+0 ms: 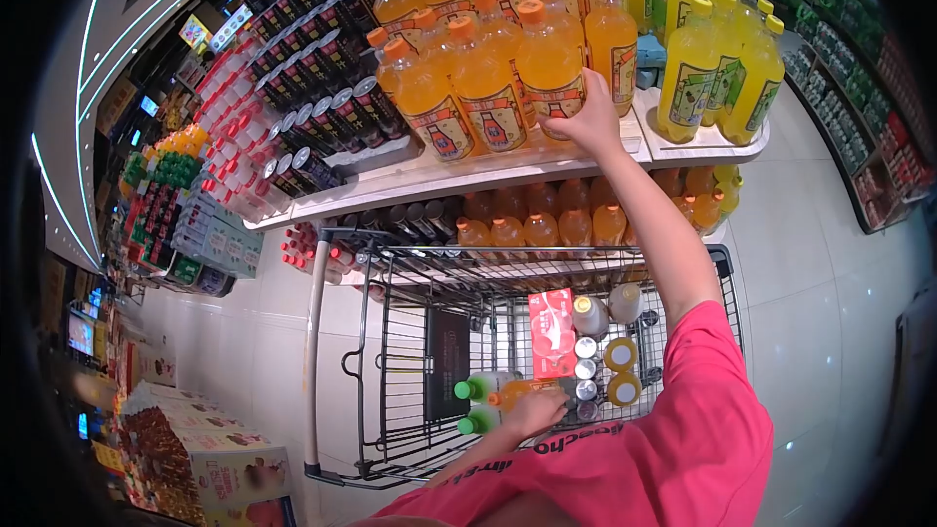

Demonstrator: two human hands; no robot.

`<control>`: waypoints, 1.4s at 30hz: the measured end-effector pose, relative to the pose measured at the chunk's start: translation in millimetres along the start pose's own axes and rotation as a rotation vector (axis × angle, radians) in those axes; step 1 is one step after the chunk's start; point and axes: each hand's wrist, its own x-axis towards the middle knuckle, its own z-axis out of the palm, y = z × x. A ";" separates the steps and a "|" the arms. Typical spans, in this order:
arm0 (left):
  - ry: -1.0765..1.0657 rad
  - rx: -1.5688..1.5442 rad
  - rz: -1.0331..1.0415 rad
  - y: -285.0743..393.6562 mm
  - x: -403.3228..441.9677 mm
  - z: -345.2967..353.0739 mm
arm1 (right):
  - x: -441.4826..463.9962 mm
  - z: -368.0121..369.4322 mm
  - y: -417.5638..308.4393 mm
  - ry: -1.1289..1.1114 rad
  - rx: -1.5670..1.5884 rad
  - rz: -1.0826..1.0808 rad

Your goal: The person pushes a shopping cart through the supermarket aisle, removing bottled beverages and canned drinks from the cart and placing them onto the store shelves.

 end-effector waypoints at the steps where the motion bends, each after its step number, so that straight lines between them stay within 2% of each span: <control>1: 0.010 0.014 0.027 0.7 0.0 1.0 | -3.0 2.0 0.7 0.003 -0.030 -0.016; 8: -0.086 0.034 -0.019 7.0 -0.7 -3.3 | -6.0 12.5 20.8 -0.003 -0.131 -0.020; 10: 0.056 0.024 0.016 8.0 -3.7 -1.0 | -7.1 12.0 23.6 0.019 -0.130 -0.103; 12: 0.150 0.025 0.045 10.5 -4.1 -3.6 | -0.2 6.3 29.6 -0.253 -0.096 0.089; 14: 0.055 0.020 -0.021 10.9 -3.3 -1.3 | -10.7 14.3 16.0 0.080 -0.195 -0.018; 16: -0.089 0.019 -0.095 14.1 -1.2 -8.0 | -12.7 22.3 31.1 0.145 -0.244 0.045; 20: -0.153 0.056 -0.147 16.2 -0.9 -12.0 | -17.7 20.5 10.8 0.072 -0.027 0.023; 21: -0.146 0.071 -0.152 15.0 0.0 -11.0 | -16.4 18.2 12.4 0.054 -0.159 0.023; 24: -0.121 0.123 -0.184 11.1 -2.7 -0.4 | -10.2 18.1 33.1 0.068 -0.206 -0.087; 26: -0.195 0.119 -0.225 14.0 -3.3 -7.0 | -26.9 18.7 9.5 0.142 -0.165 -0.131; 28: -0.243 0.141 -0.254 14.4 -5.2 -7.9 | -35.7 15.2 11.6 0.298 0.018 -0.386; 29: -0.270 0.096 -0.252 14.9 -5.1 -11.3 | -50.2 13.9 4.6 0.273 0.118 -0.407; 31: -0.310 0.040 -0.265 14.7 -5.2 -14.6 | -105.0 15.2 -61.7 0.028 0.344 -0.325; 32: -0.331 0.015 -0.267 15.2 -5.6 -15.4 | -131.8 17.2 -85.6 -0.195 0.463 -0.224; 33: -0.341 0.027 -0.285 16.2 -6.3 -15.8 | -150.6 14.1 -79.2 -0.633 0.410 -0.140; 34: -0.351 0.040 -0.302 16.8 -6.7 -16.3 | -169.0 17.4 -109.4 -0.826 0.124 -0.296; 35: -0.362 0.054 -0.316 17.7 -7.0 -16.5 | -194.2 28.5 -109.3 -1.079 0.282 -0.164; 36: -0.386 0.060 -0.326 18.8 -6.8 -16.4 | -217.7 34.0 -114.0 -1.343 0.260 0.035; 38: -0.429 0.073 -0.347 19.5 -5.2 -16.6 | -284.1 51.0 -88.7 -1.565 0.138 -0.130; 40: -0.400 0.111 -0.309 21.4 -6.9 -2.9 | -333.8 69.7 -79.3 -1.863 -0.086 -0.083; 42: -0.407 0.138 -0.296 18.5 -8.7 0.8 | -373.9 79.2 -67.5 -1.891 -0.129 -0.150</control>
